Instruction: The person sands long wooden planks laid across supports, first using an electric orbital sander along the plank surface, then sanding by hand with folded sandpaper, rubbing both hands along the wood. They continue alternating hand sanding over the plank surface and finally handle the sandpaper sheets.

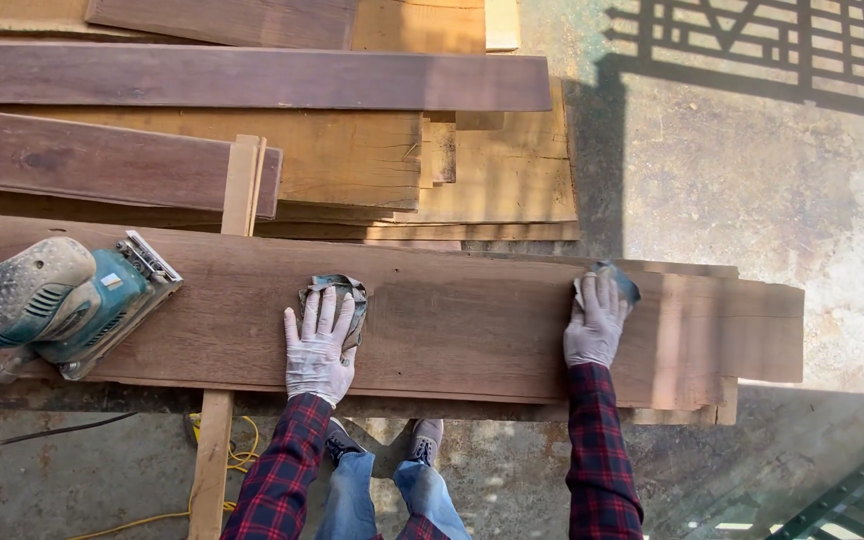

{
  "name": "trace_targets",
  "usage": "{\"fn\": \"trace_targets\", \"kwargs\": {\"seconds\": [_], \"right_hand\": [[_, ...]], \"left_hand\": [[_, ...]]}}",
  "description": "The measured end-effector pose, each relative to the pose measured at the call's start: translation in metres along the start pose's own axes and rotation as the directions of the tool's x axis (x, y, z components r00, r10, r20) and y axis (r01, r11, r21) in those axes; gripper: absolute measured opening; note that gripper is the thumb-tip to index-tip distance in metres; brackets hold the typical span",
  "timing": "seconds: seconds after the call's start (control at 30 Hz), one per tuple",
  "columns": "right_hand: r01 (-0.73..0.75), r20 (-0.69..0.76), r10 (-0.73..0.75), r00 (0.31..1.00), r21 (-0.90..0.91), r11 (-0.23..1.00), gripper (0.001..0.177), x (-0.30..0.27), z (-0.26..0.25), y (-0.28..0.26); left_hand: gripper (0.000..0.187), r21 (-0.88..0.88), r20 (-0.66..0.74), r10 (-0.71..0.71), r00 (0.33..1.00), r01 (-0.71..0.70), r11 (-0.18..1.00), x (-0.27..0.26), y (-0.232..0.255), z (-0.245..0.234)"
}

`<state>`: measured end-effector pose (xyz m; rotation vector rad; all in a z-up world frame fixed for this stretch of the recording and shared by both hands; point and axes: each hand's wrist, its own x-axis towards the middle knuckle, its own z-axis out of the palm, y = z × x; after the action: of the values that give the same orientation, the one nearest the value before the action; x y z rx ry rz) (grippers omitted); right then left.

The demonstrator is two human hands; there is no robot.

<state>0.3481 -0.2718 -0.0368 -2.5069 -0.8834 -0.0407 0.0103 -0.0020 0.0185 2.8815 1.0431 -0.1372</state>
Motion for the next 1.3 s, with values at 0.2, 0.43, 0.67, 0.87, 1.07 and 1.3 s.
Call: {"fn": "trace_targets", "kwargs": {"seconds": [0.2, 0.43, 0.67, 0.87, 1.07, 1.3], "right_hand": [[-0.035, 0.016, 0.035, 0.999, -0.035, 0.999, 0.06, -0.01, 0.054, -0.118], [0.403, 0.256, -0.464, 0.848, 0.257, 0.878, 0.07, -0.05, 0.02, -0.19], [-0.13, -0.023, 0.129, 0.991, -0.043, 0.991, 0.053, -0.051, -0.03, 0.052], [0.025, -0.012, -0.027, 1.0, -0.102, 0.994, 0.065, -0.083, 0.032, -0.097], [0.327, 0.262, -0.364, 0.894, 0.175, 0.929, 0.066, -0.065, 0.013, -0.128], [-0.18, -0.096, 0.171, 0.981, -0.1, 0.979, 0.046, -0.033, -0.02, 0.061]], "left_hand": [[0.089, -0.048, -0.003, -0.003, 1.0, 0.003, 0.999, 0.001, -0.002, -0.006], [0.088, -0.035, -0.004, -0.002, 1.0, 0.002, 0.999, -0.002, -0.001, 0.003], [0.089, -0.029, -0.015, 0.001, 1.0, -0.001, 1.0, -0.001, -0.001, -0.006], [0.088, 0.003, -0.03, -0.006, 1.0, 0.006, 1.0, -0.004, 0.001, 0.003], [0.088, 0.016, -0.048, 0.013, 0.999, -0.012, 1.0, -0.003, -0.003, 0.007], [0.089, 0.003, -0.048, -0.006, 0.999, 0.006, 1.0, -0.002, 0.0, -0.001]]}}
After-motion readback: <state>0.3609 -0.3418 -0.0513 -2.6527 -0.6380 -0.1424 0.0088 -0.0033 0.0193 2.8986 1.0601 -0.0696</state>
